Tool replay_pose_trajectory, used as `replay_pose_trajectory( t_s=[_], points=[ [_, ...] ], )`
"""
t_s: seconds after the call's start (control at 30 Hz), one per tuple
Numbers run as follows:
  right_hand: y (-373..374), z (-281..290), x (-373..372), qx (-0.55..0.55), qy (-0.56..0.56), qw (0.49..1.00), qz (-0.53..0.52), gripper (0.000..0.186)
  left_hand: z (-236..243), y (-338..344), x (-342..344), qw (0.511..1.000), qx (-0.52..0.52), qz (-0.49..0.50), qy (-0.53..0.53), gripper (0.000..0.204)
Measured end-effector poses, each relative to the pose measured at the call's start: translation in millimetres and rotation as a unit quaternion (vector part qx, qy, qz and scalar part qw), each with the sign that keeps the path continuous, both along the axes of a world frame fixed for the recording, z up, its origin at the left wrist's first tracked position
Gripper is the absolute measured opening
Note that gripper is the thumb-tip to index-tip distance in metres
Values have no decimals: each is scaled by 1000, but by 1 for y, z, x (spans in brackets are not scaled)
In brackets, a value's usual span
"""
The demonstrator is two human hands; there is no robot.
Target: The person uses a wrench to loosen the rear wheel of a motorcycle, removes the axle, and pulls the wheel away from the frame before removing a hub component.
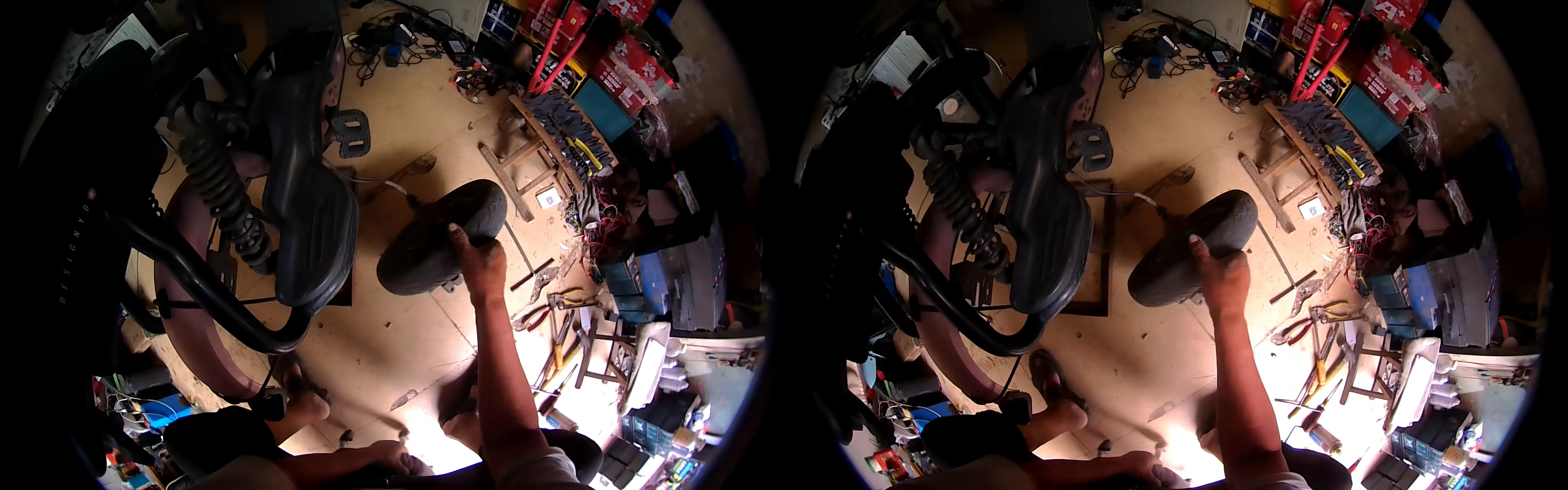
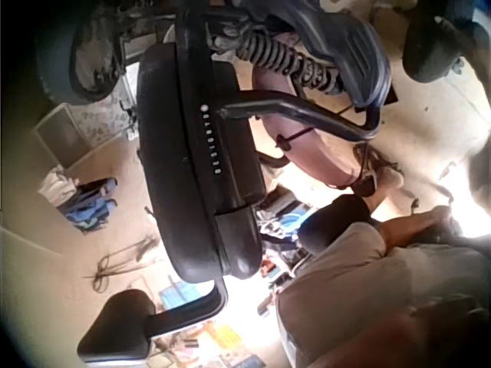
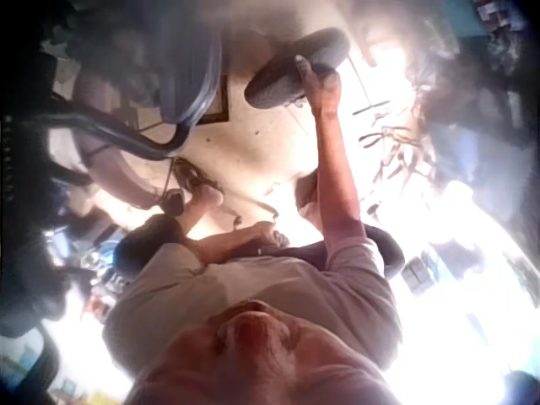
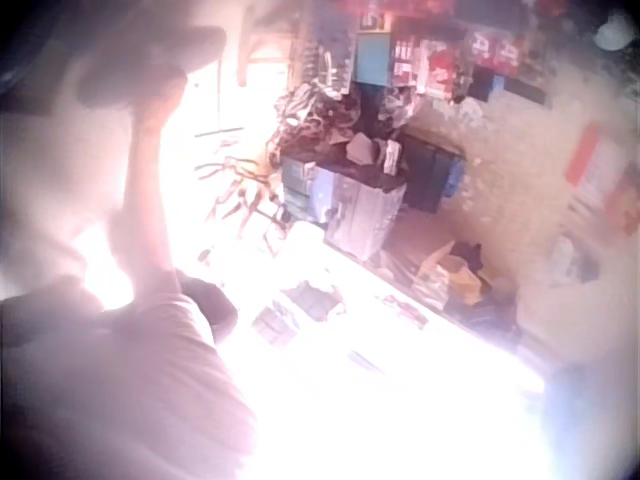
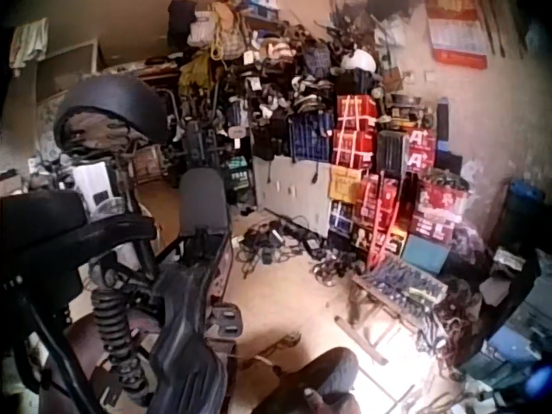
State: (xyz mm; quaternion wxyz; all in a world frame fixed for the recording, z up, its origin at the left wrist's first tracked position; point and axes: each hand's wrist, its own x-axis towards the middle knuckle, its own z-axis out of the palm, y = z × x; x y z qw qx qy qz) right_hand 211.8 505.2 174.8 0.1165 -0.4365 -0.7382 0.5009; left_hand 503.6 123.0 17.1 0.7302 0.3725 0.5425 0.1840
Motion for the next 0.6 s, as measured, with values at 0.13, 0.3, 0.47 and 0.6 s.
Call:
replay_pose_trajectory(
  t_s=[0.13, 0.3, 0.47, 0.6],
  points=[
    [-3, -23, -2, -10, -12, 999, 41, 52, -44, 50, 21, 998, 59, -35, -9, 71],
    [-9, -43, -2, -100, 88, 987, 88, 42, -13, 117, -117, 868, 159, 272, 384, 66],
    [-30, -42, -4, -3, 83, 974, 212, 46, 153, 179, -262, 531, 319, 519, 589, 70],
    [-42, -20, 11, 67, 76, 920, 379, 52, 166, 227, -338, 551, 229, 478, 644, 76]
  ],
)
